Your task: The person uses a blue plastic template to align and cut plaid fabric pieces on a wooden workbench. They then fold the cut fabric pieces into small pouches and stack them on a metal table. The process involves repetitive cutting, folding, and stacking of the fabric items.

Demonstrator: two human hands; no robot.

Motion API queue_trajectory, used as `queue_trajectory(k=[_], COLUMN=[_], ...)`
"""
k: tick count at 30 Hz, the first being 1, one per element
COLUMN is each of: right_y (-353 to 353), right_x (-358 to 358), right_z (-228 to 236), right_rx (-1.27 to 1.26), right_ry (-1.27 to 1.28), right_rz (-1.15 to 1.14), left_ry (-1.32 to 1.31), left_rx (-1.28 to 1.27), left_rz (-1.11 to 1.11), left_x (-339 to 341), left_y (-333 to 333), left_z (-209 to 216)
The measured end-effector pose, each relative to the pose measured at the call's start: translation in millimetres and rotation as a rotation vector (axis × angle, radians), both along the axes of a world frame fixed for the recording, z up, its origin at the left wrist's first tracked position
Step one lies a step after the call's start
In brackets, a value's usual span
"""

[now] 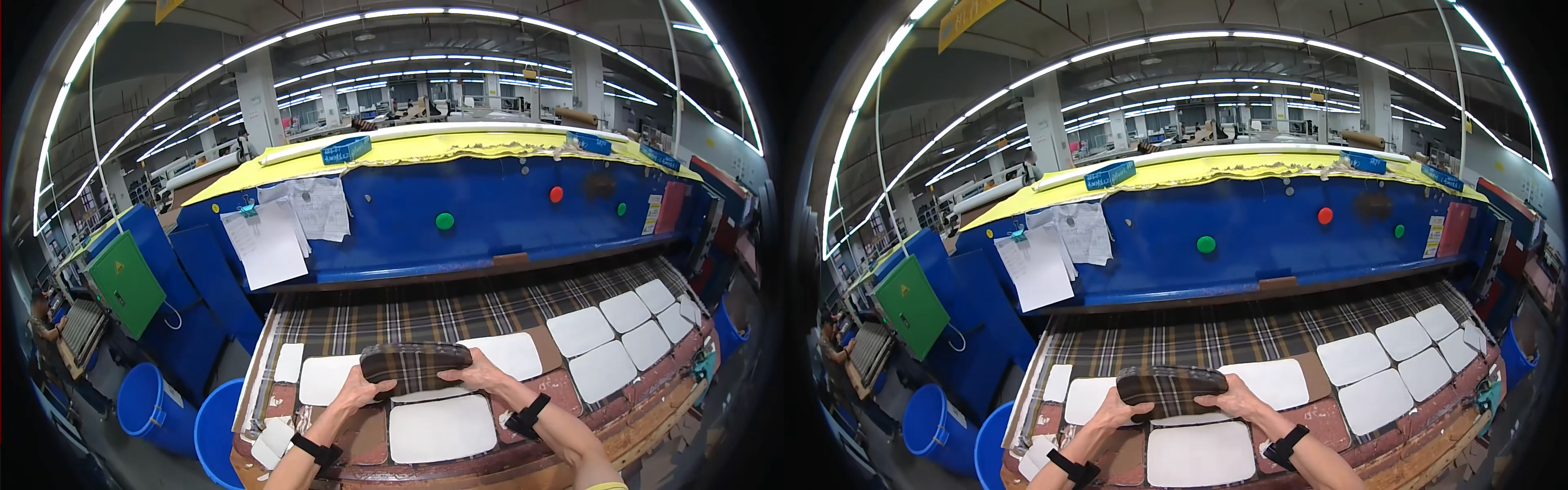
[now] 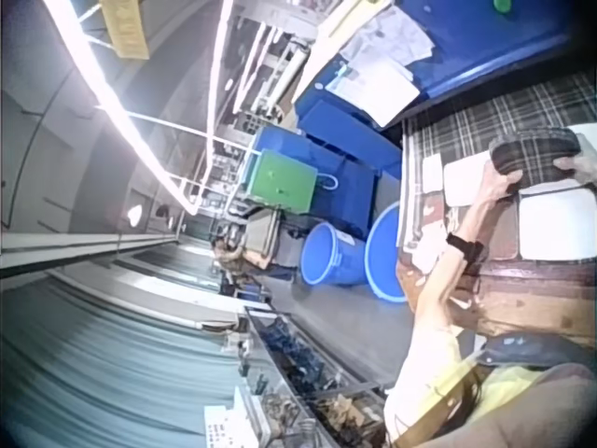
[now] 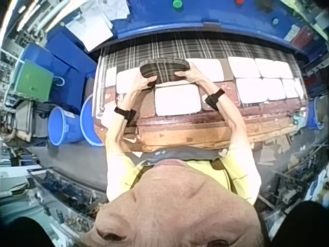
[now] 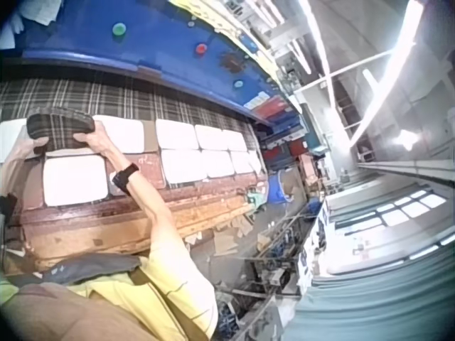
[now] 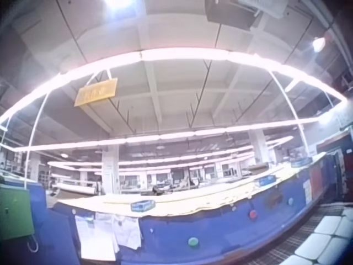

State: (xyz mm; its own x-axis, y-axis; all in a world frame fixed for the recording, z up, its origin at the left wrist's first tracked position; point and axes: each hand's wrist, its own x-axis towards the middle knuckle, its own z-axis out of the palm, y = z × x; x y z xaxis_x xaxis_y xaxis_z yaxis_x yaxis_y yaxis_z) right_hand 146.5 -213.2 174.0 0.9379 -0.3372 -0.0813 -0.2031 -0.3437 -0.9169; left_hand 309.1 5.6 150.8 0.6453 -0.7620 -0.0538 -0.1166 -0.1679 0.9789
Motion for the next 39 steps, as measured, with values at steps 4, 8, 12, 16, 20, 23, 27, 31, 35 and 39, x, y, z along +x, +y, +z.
queue_trajectory(k=[4,8,12,16,20,23,27,31,35,39], right_y=[6,26,69,74,80,80,83,84,72,90], right_x=[-30,-74,-127,-192,-249,-282,-326,-372,-410,-447], right_z=[30,51,68,50,32,24,19,-1,-16,-49], right_rx=[0.266,0.537,0.57,0.774,0.745,0.81,0.761,0.796,0.854,0.922], right_ry=[-0.022,-0.113,-0.159,-0.157,-0.122,-0.072,-0.025,-0.062,-0.115,-0.244], right_rz=[-0.039,-0.049,-0.194,-0.338,-0.427,-0.367,-0.372,-0.47,-0.475,-0.59], left_ry=[0.197,0.559,0.7,0.632,0.748,0.749,0.753,0.648,0.356,0.219], left_rx=[-0.078,-0.139,-0.185,-0.076,-0.058,0.0,0.065,0.104,0.102,0.253], left_rz=[-0.045,-0.086,-0.112,-0.262,-0.301,-0.253,-0.218,-0.253,-0.18,-0.201], left_x=[-26,-61,-99,-137,-182,-213,-255,-297,-341,-375], left_y=[15,30,42,32,27,30,25,15,1,8], left_z=[42,72,60,42,47,44,29,11,17,12])
